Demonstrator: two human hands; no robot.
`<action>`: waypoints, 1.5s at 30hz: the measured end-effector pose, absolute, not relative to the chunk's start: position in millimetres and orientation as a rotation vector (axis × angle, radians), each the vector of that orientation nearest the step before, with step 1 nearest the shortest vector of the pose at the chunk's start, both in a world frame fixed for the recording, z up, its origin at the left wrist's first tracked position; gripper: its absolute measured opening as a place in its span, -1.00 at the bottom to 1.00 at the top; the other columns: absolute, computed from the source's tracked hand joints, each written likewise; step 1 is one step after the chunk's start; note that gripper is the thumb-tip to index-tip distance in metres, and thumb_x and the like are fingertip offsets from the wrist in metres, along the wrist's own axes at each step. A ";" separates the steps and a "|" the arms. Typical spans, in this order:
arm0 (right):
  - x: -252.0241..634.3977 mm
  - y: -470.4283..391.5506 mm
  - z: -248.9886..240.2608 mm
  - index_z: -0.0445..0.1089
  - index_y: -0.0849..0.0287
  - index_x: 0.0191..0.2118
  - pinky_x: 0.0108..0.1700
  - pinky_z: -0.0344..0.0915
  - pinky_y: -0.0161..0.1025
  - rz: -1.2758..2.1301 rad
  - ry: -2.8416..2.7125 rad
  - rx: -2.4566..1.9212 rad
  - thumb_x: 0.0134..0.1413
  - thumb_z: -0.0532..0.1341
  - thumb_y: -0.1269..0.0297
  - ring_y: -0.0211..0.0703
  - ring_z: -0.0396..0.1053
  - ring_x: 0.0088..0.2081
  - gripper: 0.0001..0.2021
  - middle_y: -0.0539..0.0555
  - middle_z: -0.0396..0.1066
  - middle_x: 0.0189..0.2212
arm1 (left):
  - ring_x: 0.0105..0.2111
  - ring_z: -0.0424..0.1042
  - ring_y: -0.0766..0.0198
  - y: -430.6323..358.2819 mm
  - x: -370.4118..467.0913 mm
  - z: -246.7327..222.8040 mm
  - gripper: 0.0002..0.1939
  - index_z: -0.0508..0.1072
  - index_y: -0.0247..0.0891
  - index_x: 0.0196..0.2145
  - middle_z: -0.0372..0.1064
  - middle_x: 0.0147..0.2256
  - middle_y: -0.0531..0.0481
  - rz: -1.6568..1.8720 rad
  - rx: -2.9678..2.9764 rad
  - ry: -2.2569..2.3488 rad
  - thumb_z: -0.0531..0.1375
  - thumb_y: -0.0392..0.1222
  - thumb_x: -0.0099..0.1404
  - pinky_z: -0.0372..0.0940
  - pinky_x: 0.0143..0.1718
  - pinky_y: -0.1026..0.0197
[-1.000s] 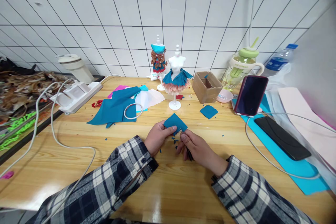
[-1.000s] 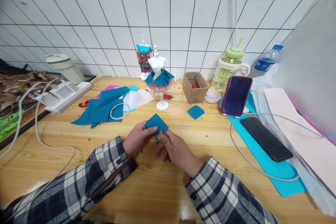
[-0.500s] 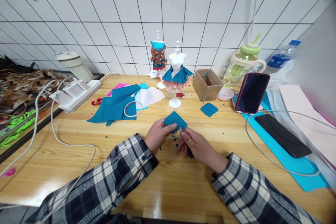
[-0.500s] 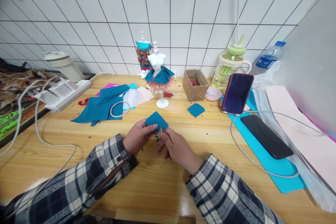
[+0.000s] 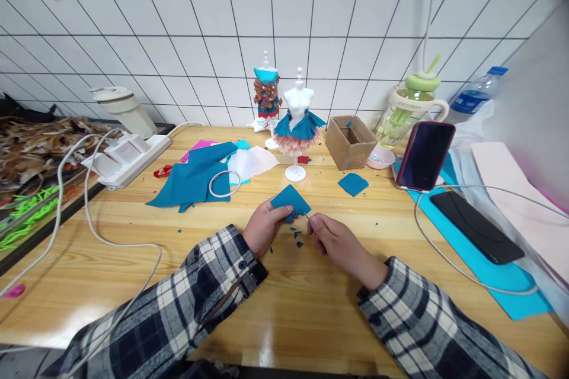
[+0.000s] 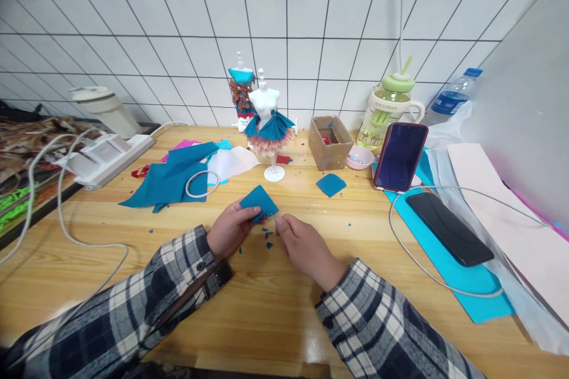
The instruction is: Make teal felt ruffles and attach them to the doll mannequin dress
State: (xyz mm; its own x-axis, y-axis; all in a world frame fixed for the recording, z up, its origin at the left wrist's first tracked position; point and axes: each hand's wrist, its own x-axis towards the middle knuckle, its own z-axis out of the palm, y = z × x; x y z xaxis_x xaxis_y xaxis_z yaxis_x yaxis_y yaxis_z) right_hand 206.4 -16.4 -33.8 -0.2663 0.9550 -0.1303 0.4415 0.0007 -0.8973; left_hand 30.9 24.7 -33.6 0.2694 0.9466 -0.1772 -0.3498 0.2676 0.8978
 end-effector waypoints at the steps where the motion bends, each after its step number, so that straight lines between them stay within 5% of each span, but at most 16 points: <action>1: 207.7 -15.4 -33.7 0.26 0.11 -0.36 -0.43 0.16 -0.28 1.184 -1.751 -1.468 0.27 -0.16 -0.13 -0.22 0.24 -0.51 -0.53 -0.05 0.27 -0.59 | -0.43 0.36 0.30 24.6 31.0 -33.5 -0.84 0.49 -0.35 -0.42 0.45 -0.46 -0.01 1.037 0.861 0.861 0.31 -0.20 0.04 0.24 -0.30 0.25; 45: 208.2 -15.9 -29.9 0.22 0.11 -0.37 -0.48 0.10 -0.31 1.331 -1.750 -1.379 0.28 -0.15 -0.10 -0.26 0.14 -0.52 -0.56 -0.07 0.17 -0.58 | -0.45 0.34 0.31 27.1 26.9 -40.6 -0.83 0.46 -0.33 -0.38 0.43 -0.45 0.01 0.938 0.985 0.853 0.31 -0.18 0.09 0.22 -0.29 0.24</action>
State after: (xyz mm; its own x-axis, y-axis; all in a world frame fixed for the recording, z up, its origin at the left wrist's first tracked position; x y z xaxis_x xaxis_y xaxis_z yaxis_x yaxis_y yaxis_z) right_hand 208.2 -15.9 -29.9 -0.3309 0.9309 -0.1550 0.3977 -0.0114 -0.9174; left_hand 26.9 27.1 -40.6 0.3550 0.9211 -0.1602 -0.2461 0.2573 0.9345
